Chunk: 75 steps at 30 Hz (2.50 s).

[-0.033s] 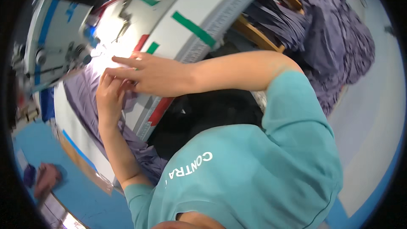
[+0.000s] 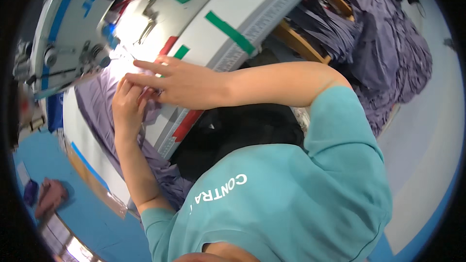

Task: Sewing purple garment pieces using an industrial sewing machine.

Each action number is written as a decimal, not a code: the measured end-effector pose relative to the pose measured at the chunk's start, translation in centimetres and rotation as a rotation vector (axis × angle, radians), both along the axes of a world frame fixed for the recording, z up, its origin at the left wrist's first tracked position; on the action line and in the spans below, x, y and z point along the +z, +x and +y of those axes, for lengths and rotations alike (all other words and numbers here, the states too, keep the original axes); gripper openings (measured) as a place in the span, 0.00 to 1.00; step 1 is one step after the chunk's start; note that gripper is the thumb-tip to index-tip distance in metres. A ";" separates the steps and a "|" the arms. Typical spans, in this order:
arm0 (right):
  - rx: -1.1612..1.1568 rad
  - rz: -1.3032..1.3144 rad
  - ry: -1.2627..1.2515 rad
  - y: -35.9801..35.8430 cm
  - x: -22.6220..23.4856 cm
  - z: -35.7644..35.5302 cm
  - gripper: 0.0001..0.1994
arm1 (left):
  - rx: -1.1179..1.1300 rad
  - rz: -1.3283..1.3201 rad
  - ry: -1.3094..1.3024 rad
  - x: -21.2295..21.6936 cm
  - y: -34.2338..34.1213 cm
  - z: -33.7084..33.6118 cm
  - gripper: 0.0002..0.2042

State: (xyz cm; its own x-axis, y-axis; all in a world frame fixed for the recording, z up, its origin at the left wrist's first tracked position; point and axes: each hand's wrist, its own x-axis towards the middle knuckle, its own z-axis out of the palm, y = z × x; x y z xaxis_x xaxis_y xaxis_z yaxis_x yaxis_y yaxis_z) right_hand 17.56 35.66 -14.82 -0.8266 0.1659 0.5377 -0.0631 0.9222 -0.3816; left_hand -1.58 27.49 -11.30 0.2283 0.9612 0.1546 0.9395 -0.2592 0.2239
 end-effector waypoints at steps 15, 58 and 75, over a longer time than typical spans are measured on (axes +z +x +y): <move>-0.102 -0.007 -0.553 -1.9 -0.5 5.0 0.09 | 0.348 -0.487 0.342 -3.8 -0.2 0.3 0.11; 0.074 -0.015 0.062 -0.9 -0.2 4.9 0.10 | -0.022 -0.343 0.400 -3.4 -0.1 0.7 0.09; 0.135 -0.067 0.076 0.0 -0.5 4.5 0.10 | -0.104 -0.187 0.452 -3.6 0.5 0.3 0.09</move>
